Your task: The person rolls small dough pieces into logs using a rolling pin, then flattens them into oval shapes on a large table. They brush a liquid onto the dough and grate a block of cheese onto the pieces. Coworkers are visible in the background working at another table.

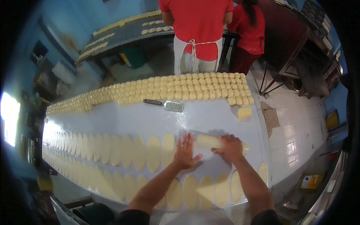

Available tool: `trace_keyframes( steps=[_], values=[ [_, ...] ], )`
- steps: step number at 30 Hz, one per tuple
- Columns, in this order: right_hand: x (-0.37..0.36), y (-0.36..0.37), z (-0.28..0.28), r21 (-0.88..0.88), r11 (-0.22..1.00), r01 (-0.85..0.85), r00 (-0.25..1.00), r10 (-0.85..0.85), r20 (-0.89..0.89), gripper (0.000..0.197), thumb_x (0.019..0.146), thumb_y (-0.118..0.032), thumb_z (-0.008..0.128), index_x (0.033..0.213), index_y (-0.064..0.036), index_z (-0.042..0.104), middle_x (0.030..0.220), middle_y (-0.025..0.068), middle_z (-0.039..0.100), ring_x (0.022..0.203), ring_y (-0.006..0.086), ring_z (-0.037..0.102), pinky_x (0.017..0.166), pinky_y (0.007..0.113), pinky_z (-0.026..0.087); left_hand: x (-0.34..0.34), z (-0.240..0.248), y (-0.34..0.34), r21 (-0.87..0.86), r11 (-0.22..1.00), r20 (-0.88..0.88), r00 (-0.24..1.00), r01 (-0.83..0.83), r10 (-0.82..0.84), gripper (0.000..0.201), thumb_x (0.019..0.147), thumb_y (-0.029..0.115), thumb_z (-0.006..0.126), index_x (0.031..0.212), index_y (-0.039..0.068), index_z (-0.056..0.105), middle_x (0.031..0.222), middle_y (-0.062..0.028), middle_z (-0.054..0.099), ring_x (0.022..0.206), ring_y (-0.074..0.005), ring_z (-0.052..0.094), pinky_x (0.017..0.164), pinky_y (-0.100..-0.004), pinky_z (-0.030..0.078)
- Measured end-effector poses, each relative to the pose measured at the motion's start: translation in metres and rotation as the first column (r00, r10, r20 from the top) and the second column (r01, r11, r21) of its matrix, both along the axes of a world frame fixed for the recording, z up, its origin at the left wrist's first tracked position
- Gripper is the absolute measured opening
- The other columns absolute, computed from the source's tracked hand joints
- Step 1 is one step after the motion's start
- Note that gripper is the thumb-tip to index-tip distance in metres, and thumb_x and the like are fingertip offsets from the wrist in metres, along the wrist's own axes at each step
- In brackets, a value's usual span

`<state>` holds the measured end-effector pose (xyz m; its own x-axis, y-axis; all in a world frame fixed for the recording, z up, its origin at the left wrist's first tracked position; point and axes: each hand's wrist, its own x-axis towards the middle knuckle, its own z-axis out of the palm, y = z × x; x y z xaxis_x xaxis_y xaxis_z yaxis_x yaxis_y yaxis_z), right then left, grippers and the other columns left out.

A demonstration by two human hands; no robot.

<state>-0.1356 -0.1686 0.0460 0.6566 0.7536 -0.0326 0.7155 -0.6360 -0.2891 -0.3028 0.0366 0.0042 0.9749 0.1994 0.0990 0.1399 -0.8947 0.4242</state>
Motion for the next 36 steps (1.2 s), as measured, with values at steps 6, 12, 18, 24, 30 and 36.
trace_keyframes(
  steps=[6,12,18,24,30,36],
  values=[
    [-0.039,0.05,-0.008,0.122,0.934,-0.336,0.942,0.333,0.047,0.074,0.065,-0.057,0.08,0.127,-0.0193,0.065,0.117,-0.001,0.066,0.111,0.0227,0.059,0.093,0.042,0.048,-0.044,-0.009,0.039,-0.98,0.192,0.042,0.906,-0.044,0.422,0.053,0.109,0.035,0.032,0.148,0.002,0.045,0.157,-0.019,0.039,0.153,-0.0304,0.021,0.123,-0.045,0.013],
    [-0.036,0.089,0.003,-0.059,0.936,-0.348,0.937,0.346,-0.036,0.07,0.079,-0.062,0.069,0.135,-0.0216,0.06,0.14,0.0023,0.057,0.131,0.0265,0.049,0.103,0.047,0.042,-0.041,-0.021,0.028,-0.289,0.888,-0.029,0.93,-0.359,0.366,0.032,0.102,0.017,0.042,0.117,0.006,0.067,0.15,-0.0168,0.049,0.15,-0.0389,0.027,0.122,-0.059,0.009],
    [0.012,0.145,0.001,-0.046,0.979,-0.201,0.98,0.2,-0.015,0.067,0.095,-0.064,0.05,0.149,-0.024,0.049,0.158,0.0048,0.04,0.148,0.0329,0.033,0.114,0.052,0.033,0.037,-0.007,0.09,-0.12,0.883,0.014,0.888,-0.454,0.459,0.038,0.102,0.024,0.041,0.126,0.007,0.065,0.156,-0.0155,0.042,0.151,-0.0385,0.024,0.121,-0.0628,0.004],
    [-0.017,0.114,0.01,-0.194,0.957,-0.216,0.976,0.214,-0.029,0.067,0.098,-0.064,0.043,0.152,-0.0252,0.045,0.162,0.0061,0.034,0.15,0.0328,0.028,0.116,0.053,0.032,0.004,-0.012,0.058,-0.044,0.952,-0.112,0.949,-0.303,0.296,0.042,0.102,0.028,0.041,0.135,0.009,0.061,0.157,-0.0139,0.04,0.151,-0.0375,0.025,0.12,-0.0643,0.003],
    [0.031,0.166,-0.006,-0.004,1.0,0.003,1.0,-0.003,-0.008,0.067,0.099,-0.064,0.041,0.152,-0.0245,0.045,0.162,0.0074,0.034,0.15,0.0332,0.028,0.114,0.053,0.034,0.101,0.018,0.128,0.007,0.899,0.155,0.888,-0.438,0.432,0.04,0.101,0.026,0.044,0.129,0.004,0.062,0.153,-0.0143,0.046,0.148,-0.0388,0.031,0.12,-0.0641,0.007],
    [-0.036,0.118,-0.003,-0.188,0.97,-0.153,0.985,0.134,-0.108,0.064,0.098,-0.062,0.045,0.142,-0.017,0.055,0.151,0.008,0.05,0.146,0.0322,0.036,0.108,0.051,0.038,0.054,-0.001,0.084,0.051,0.921,-0.004,0.922,-0.387,0.388,0.043,0.102,0.028,0.041,0.134,0.005,0.058,0.15,-0.0144,0.049,0.146,-0.0401,0.034,0.12,-0.0653,0.007]
  ],
)
